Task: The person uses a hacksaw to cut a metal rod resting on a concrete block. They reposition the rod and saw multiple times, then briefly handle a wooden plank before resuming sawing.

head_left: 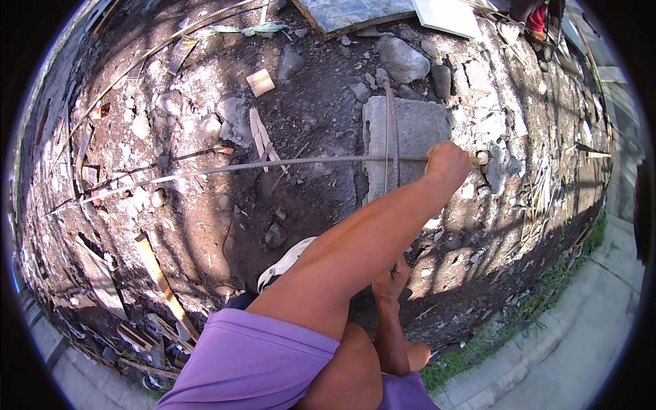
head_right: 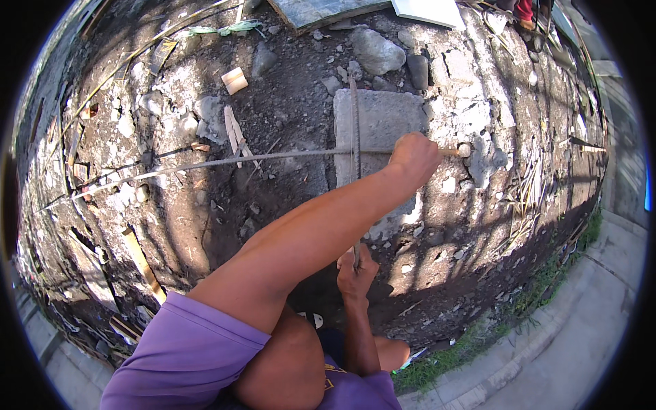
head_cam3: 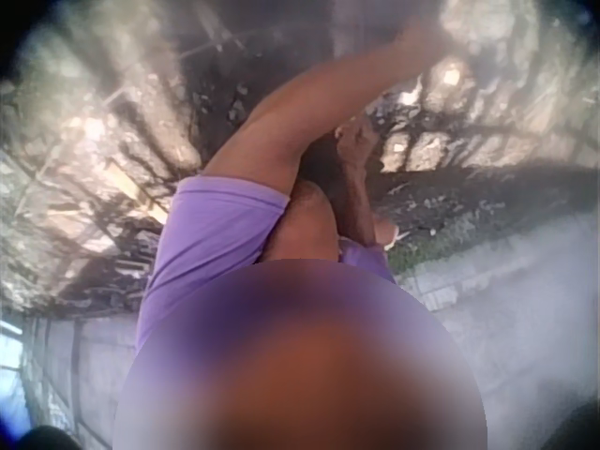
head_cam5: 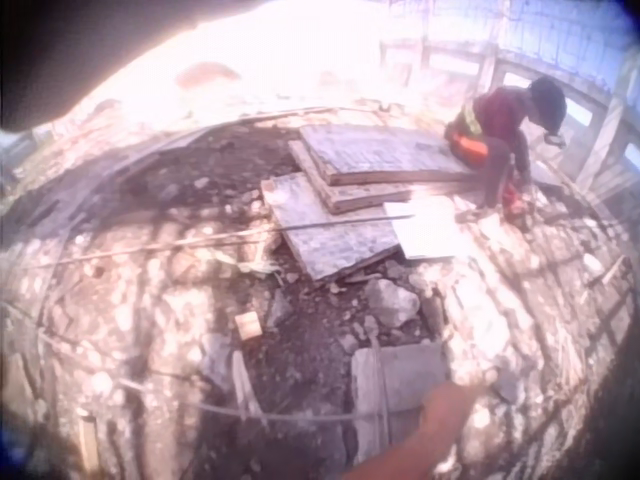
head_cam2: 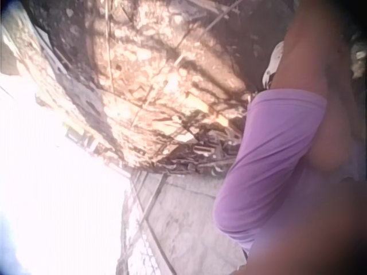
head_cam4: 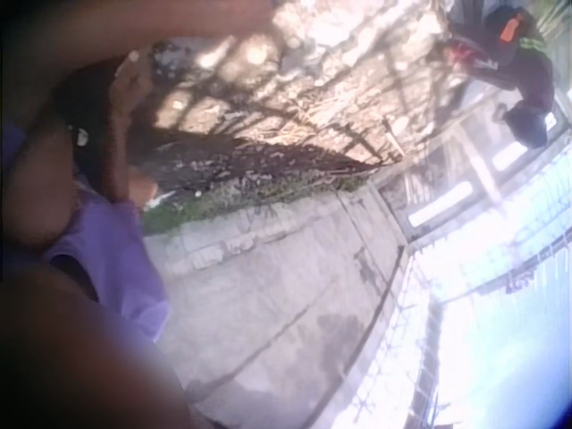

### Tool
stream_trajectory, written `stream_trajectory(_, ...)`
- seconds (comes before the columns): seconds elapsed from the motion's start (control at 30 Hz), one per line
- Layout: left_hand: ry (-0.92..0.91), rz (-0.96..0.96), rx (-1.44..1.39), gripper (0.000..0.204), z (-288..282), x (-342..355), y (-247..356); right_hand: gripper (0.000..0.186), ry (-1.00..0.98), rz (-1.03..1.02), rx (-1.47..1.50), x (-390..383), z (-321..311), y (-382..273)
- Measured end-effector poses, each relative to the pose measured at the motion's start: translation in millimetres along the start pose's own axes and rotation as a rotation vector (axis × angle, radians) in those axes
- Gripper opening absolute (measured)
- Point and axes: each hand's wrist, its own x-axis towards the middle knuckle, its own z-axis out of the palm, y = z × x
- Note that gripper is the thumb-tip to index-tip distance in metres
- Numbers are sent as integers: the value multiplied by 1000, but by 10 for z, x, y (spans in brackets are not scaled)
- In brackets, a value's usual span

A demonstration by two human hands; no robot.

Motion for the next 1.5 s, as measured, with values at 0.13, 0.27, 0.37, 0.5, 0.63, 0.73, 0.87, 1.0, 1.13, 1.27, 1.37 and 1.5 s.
stream_trajectory(0.13, 26, -16, -14, 14, 38, -5, 5, 44, 25, 118, -111, -131, -63, 45)
stream_trajectory(0.27, 24, -17, -8, 14, 60, 4, 5, 49, -2, 181, -104, -446, -191, 3)
stream_trajectory(0.37, 38, -19, 5, 14, 68, -2, 5, 51, -10, 198, -86, -585, -246, -115)
stream_trajectory(0.5, 43, 8, 24, 19, 51, -13, -3, 55, -15, 156, -51, -298, -145, -194)
stream_trajectory(0.63, 22, 1, -28, 15, 12, -42, -16, 59, -18, 141, -64, 20, -44, -119)
stream_trajectory(0.73, 20, 11, -26, 14, 14, -31, -26, 60, 7, 143, -97, -142, -120, -80)
stream_trajectory(0.87, 4, 25, 37, 17, 53, 5, -30, 59, -2, 204, -105, -568, -310, -181)
stream_trajectory(1.0, 27, 19, -71, 13, 79, 6, -24, 58, -10, 200, -111, -342, -217, -238)
stream_trajectory(1.13, 66, 6, -23, 13, 70, -25, -18, 57, -8, 81, -131, 113, 24, -116)
stream_trajectory(1.27, 66, -2, -32, 14, 66, -28, -25, 55, 18, 138, -122, -170, -80, -96)
stream_trajectory(1.37, 54, 10, -35, 14, 73, -12, -27, 54, 6, 197, -153, -589, -282, -229)
stream_trajectory(1.5, 27, 10, -48, 13, 62, -11, -16, 53, 4, 214, -186, -559, -264, -371)
